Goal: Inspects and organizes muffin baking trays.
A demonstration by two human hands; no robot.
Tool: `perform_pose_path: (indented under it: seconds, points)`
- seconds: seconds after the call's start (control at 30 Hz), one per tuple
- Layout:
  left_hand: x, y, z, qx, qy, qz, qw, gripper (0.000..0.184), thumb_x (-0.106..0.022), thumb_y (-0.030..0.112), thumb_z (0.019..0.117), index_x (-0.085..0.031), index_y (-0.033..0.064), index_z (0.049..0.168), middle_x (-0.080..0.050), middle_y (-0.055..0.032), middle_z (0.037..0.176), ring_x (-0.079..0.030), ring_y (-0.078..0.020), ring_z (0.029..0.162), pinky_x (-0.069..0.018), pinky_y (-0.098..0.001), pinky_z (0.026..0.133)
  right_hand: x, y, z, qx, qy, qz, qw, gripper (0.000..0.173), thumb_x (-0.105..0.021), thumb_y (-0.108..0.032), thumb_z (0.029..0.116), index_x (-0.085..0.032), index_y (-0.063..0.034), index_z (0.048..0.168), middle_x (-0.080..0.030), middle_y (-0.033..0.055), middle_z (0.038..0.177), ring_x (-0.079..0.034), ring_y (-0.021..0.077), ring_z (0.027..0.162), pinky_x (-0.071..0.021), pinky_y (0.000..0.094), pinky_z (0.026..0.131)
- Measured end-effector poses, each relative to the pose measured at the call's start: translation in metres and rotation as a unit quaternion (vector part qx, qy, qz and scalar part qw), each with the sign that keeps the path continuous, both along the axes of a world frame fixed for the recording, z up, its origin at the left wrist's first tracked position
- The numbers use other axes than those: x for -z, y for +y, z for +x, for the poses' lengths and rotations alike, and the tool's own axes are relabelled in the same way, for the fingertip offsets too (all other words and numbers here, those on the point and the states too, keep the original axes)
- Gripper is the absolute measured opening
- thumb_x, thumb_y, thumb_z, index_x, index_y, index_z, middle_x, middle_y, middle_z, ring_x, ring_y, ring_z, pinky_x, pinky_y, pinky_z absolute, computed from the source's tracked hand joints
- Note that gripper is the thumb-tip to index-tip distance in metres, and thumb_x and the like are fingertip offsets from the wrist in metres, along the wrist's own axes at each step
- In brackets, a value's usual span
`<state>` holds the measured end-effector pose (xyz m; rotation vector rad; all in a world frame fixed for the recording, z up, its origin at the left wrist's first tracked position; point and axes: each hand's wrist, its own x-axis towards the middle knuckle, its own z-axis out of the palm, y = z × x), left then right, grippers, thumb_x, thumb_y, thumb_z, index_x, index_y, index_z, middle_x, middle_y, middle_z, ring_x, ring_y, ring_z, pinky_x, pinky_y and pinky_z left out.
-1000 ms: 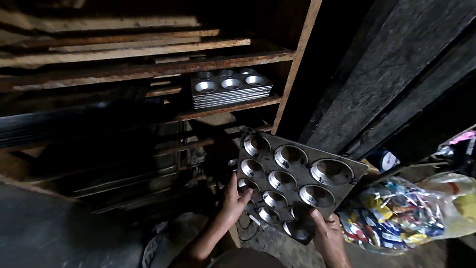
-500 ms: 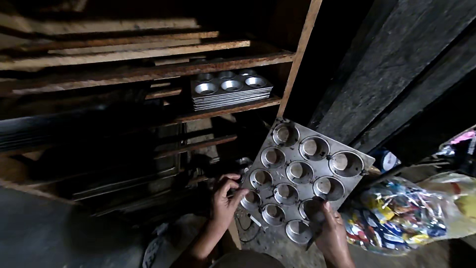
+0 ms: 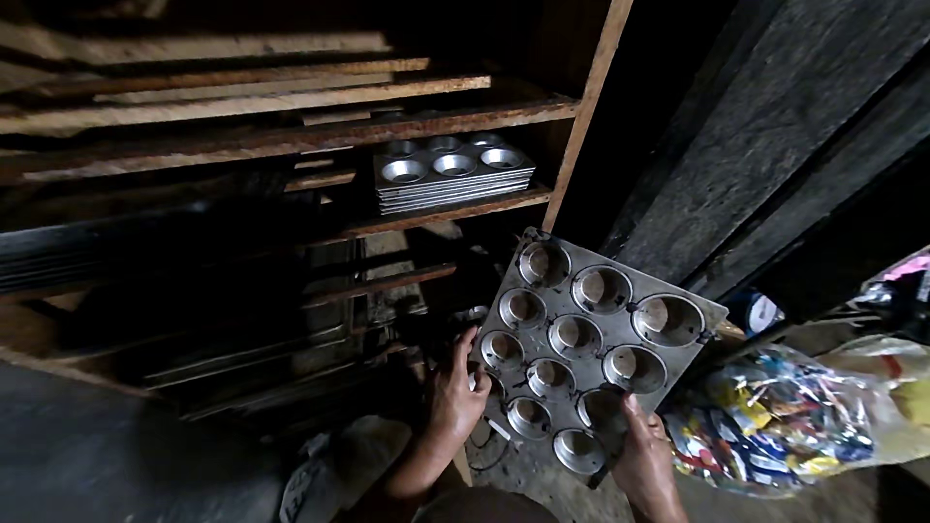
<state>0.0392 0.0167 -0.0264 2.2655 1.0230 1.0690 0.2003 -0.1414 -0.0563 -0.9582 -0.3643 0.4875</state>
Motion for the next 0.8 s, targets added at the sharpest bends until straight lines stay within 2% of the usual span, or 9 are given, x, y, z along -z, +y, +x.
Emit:
perform_pose_path:
  seconds: [0.17,0.3,0.33,0.37,0.43,0.53,0.6,0.7,0.8]
  points:
    - [0.003,0.001,-0.003,0.033,0.001,-0.013,0.999,0.073,-0.082,0.028,0.0803,-0.055,0.0026,0.143,-0.07,-0.0157,0.121,-0.071,-0.025,0.102,-0.0573,-0.0423,0.09,-0.001,0.001,0.001,-0.006,0.011,-0.006,1.0,0.03,-0.048,-0.024,0.1031,-0.074,-0.0189,0.088,-0.076,-0.0037,0.08,-0.072,0.0047,0.073,-0.0613,0.0239,0.069]
    - [0.009,0.008,-0.006,0.04,-0.044,0.035,0.998,0.042,-0.06,0.009,0.0941,-0.062,-0.0003,0.135,-0.074,-0.0157,0.112,-0.074,-0.0215,0.095,-0.0609,-0.0363,0.084,0.0,0.001,0.002,-0.009,0.015,-0.007,1.0,0.034,-0.046,-0.023,0.1037,-0.074,-0.0197,0.086,-0.075,-0.0037,0.078,-0.071,0.0039,0.07,-0.061,0.0234,0.067]
    - [0.008,0.01,-0.008,0.052,-0.062,0.018,0.997,0.038,-0.055,0.008,0.0978,-0.062,-0.0008,0.134,-0.073,-0.0159,0.115,-0.074,-0.0189,0.096,-0.0603,-0.0331,0.084,0.001,0.001,0.002,-0.014,0.015,-0.005,1.0,0.032,-0.048,-0.025,0.1031,-0.074,-0.0199,0.085,-0.075,-0.0037,0.078,-0.071,0.0038,0.069,-0.0605,0.0231,0.066]
    - [0.007,0.011,-0.011,0.066,-0.077,-0.013,0.995,0.036,-0.053,0.012,0.1011,-0.062,-0.0003,0.133,-0.071,-0.015,0.12,-0.072,-0.0152,0.099,-0.0593,-0.0294,0.086,0.003,0.001,0.002,-0.018,0.015,-0.004,1.0,0.031,-0.049,-0.027,0.1029,-0.074,-0.0199,0.085,-0.075,-0.0037,0.077,-0.07,0.0037,0.068,-0.0601,0.0226,0.065]
    - [0.007,0.013,-0.012,0.076,-0.119,-0.058,0.988,0.03,-0.057,0.017,0.1017,-0.067,-0.001,0.123,-0.072,-0.0118,0.114,-0.07,-0.0091,0.097,-0.0584,-0.0242,0.085,0.004,0.0,0.002,-0.021,0.016,-0.008,1.0,0.031,-0.05,-0.028,0.1027,-0.074,-0.0203,0.084,-0.074,-0.0042,0.076,-0.07,0.0032,0.067,-0.0595,0.0218,0.064]
    - [0.013,0.015,-0.01,0.06,-0.187,-0.03,0.98,0.021,-0.059,0.011,0.0994,-0.067,-0.0036,0.113,-0.07,-0.0111,0.108,-0.067,-0.0053,0.094,-0.0563,-0.0198,0.084,0.004,0.0,0.0,-0.015,0.02,-0.02,0.999,0.029,-0.052,-0.028,0.102,-0.073,-0.0206,0.085,-0.075,-0.0045,0.078,-0.071,0.0036,0.07,-0.0604,0.023,0.066]
    - [0.018,0.017,-0.012,0.07,-0.187,0.053,0.978,0.023,-0.056,0.01,0.1009,-0.069,-0.0001,0.117,-0.068,-0.0151,0.122,-0.067,-0.0106,0.111,-0.0555,-0.0237,0.095,0.004,-0.001,0.0,-0.01,0.022,-0.018,1.0,0.027,-0.051,-0.026,0.102,-0.073,-0.0185,0.087,-0.076,-0.0032,0.08,-0.072,0.0051,0.072,-0.0615,0.0248,0.067]
    - [0.021,0.019,-0.018,0.09,-0.062,0.17,0.979,0.028,-0.055,0.02,0.1008,-0.072,0.0254,0.122,-0.059,-0.0142,0.141,-0.057,-0.0214,0.13,-0.0481,-0.0352,0.108,0.001,-0.001,0.0,-0.011,0.017,-0.013,1.0,0.027,-0.052,-0.024,0.1014,-0.074,-0.0168,0.087,-0.076,-0.0018,0.08,-0.072,0.0062,0.072,-0.062,0.0261,0.068]
    - [0.028,0.018,-0.018,0.056,0.078,0.243,0.965,0.038,-0.053,0.042,0.0985,-0.067,0.0331,0.133,-0.054,-0.0191,0.147,-0.054,-0.0415,0.132,-0.0454,-0.0563,0.102,-0.006,-0.003,0.0,-0.008,0.002,-0.004,1.0,0.023,-0.055,-0.025,0.1002,-0.074,-0.0176,0.088,-0.076,-0.0023,0.081,-0.073,0.006,0.074,-0.0622,0.0264,0.07]
